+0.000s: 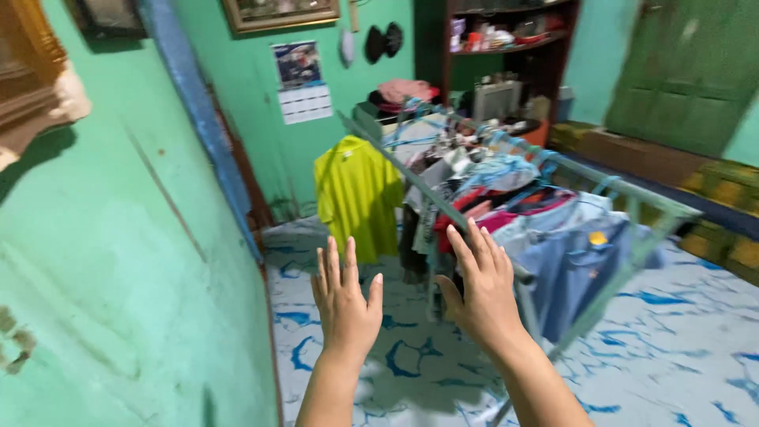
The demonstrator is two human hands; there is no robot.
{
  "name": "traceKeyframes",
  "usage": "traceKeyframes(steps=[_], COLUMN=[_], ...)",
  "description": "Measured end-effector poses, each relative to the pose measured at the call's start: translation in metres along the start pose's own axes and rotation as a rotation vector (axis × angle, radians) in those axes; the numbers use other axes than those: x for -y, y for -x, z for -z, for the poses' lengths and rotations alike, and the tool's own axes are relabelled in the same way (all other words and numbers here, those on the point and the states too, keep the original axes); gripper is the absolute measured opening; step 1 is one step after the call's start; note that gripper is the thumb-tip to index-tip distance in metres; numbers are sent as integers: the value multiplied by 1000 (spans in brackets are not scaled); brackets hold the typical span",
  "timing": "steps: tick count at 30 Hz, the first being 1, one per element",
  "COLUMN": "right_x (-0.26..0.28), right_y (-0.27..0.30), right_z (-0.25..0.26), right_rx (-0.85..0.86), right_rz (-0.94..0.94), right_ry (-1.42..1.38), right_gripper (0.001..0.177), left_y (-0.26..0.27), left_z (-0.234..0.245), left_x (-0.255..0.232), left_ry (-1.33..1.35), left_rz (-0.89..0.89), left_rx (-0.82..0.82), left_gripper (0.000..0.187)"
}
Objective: The person takes clothes from a pile on a washing machine, places each item on a hanger, and hangs them on a metal clothing rack. They handle a light blue shirt, a patterned dress, and a yellow shirt, spacing them among other hanging garments.
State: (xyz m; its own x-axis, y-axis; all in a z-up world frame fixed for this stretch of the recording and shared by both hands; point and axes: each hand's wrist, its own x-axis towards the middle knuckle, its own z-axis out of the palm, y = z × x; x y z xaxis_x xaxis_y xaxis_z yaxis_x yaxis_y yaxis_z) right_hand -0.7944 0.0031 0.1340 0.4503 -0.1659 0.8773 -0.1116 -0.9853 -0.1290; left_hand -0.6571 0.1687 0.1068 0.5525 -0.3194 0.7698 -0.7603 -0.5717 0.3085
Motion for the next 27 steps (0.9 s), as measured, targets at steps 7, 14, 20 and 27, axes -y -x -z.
traceKeyframes(steps=[7,14,20,27], right_x=[-36,-80,-129,-186], right_y=[28,57,88,113], right_z=[81,147,214,293], right_rx=[52,-29,12,32], right_rz=[-162,-192,-240,-206], right_ry=[162,266,349,415], right_gripper=[83,78,80,79], left_y=[7,13,32,61], left_z=[-6,-24,-45,-66], left_x=[-76,-161,-253,-357], left_ry=[174,267,310,340], left_rz=[-79,-179,-238,-250], left_rx=[66,38,-19,44], left_gripper=[79,79,78,79])
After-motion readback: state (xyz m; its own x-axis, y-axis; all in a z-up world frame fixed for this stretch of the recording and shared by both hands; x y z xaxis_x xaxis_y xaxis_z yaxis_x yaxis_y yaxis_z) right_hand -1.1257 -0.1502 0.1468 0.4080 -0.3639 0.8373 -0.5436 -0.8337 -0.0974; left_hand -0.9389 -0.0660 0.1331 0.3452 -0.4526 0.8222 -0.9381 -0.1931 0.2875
